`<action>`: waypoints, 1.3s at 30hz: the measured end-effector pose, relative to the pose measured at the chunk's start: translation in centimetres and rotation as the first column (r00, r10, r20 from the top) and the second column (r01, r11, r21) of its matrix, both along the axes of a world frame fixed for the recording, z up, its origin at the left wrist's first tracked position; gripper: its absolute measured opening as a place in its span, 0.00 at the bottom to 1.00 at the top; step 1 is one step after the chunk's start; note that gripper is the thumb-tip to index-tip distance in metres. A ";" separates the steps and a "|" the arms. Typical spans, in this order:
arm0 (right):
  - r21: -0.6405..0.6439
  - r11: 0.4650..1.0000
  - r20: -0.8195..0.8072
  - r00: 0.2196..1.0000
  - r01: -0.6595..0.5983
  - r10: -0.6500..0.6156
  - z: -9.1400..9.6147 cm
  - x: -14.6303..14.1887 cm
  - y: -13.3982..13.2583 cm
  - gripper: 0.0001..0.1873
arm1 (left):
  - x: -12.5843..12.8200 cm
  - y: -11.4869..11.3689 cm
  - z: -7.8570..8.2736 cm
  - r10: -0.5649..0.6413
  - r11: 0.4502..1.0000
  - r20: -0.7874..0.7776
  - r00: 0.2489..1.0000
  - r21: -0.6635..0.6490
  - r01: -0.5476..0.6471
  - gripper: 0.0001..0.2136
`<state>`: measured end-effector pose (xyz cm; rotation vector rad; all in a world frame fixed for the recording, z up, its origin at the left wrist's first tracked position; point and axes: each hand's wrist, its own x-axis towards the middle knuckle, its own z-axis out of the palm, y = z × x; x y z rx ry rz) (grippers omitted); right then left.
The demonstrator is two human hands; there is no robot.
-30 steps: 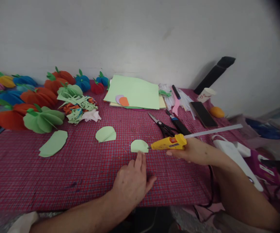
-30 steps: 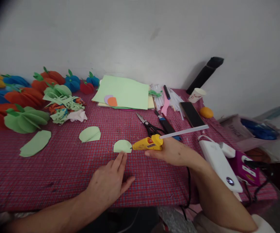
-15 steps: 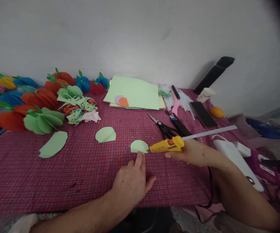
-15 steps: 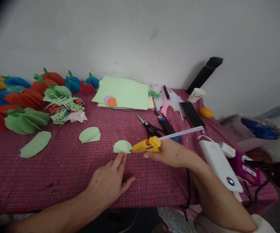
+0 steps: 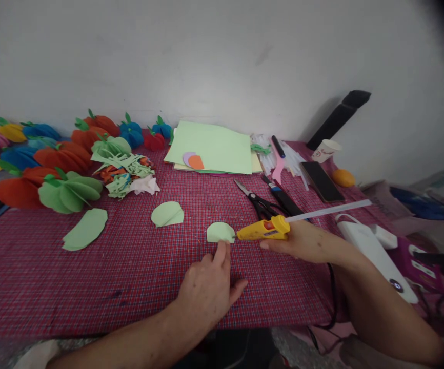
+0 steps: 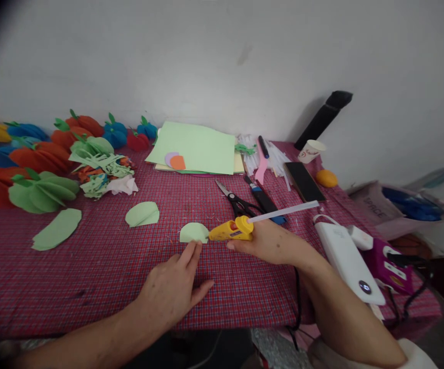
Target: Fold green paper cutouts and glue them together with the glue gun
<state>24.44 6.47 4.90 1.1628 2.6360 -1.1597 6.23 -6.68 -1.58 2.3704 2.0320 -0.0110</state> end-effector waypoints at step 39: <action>0.054 0.996 -0.128 0.990 0.069 -0.062 -2.1 -2.7 0.4 0.19 | -0.1 0.2 -0.3 -0.005 1.000 0.009 1.000 -0.011 0.005 0.31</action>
